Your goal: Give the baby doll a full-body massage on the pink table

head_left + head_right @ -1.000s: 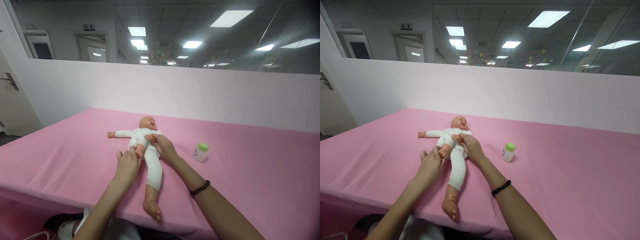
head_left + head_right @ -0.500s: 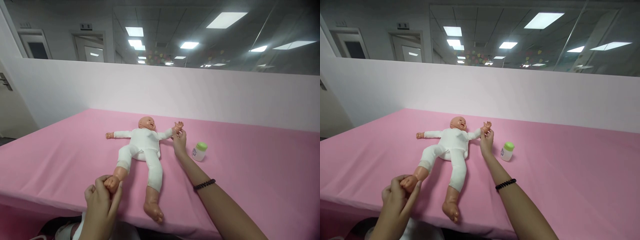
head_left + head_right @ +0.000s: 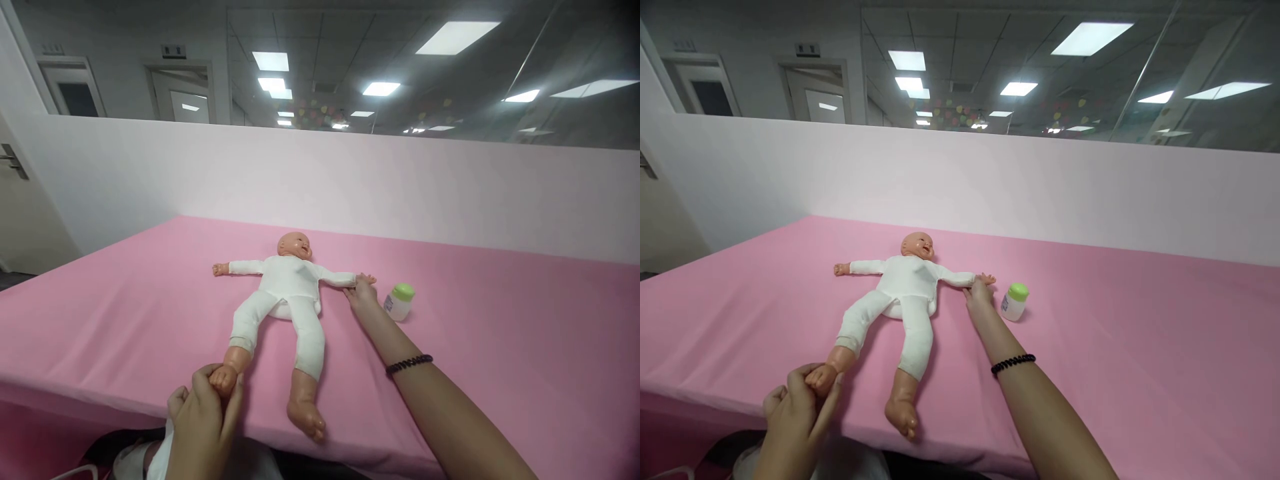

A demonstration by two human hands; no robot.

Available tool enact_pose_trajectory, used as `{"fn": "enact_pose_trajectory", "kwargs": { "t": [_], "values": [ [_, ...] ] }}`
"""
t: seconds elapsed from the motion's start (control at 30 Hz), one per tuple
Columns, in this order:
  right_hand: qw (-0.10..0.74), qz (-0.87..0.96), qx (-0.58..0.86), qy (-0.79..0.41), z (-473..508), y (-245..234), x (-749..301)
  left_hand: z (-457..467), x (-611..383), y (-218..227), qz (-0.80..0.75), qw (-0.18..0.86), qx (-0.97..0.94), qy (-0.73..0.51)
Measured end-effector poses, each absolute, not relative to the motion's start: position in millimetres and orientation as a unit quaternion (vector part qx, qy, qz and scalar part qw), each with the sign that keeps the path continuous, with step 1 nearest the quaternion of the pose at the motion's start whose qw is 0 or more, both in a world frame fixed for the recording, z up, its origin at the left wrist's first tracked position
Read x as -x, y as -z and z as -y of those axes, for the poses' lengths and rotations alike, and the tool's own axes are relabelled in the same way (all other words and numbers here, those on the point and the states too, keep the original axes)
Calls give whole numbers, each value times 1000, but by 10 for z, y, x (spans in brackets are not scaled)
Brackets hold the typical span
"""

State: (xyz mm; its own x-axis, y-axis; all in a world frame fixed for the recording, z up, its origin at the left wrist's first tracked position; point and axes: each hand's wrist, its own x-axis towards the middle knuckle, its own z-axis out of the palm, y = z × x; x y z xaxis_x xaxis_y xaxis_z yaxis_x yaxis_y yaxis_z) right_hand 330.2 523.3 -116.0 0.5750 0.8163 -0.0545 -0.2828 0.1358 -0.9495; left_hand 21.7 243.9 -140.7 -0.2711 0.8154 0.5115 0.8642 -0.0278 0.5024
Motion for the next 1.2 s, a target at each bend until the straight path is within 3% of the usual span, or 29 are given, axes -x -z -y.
{"fn": "enact_pose_trajectory", "kwargs": {
  "t": [0.1,0.23,0.43,0.6,0.67,0.77,0.93,1.1,1.2],
  "values": [
    [736,280,511,-346,-5137,994,-3170,-2468,-263,1218,691,48,593,412],
    [734,458,451,-220,-4944,756,-2944,-2675,-330,835,658,62,601,449],
    [621,661,406,-117,-4728,733,-2775,-3200,-549,374,643,15,674,364],
    [445,825,343,-59,-4666,773,-2773,-3446,-738,411,645,16,726,239],
    [416,846,329,-61,-4657,766,-2770,-3474,-766,465,641,14,733,225],
    [453,816,350,-80,-4653,749,-2773,-3435,-738,502,634,-5,726,266],
    [599,684,392,-141,-4713,714,-2815,-3119,-530,523,624,-13,678,388],
    [718,479,434,-256,-4899,711,-2950,-2648,-228,770,671,19,599,436],
    [743,332,457,-359,-5049,796,-3071,-2465,-116,1015,686,10,589,427]
  ]
}}
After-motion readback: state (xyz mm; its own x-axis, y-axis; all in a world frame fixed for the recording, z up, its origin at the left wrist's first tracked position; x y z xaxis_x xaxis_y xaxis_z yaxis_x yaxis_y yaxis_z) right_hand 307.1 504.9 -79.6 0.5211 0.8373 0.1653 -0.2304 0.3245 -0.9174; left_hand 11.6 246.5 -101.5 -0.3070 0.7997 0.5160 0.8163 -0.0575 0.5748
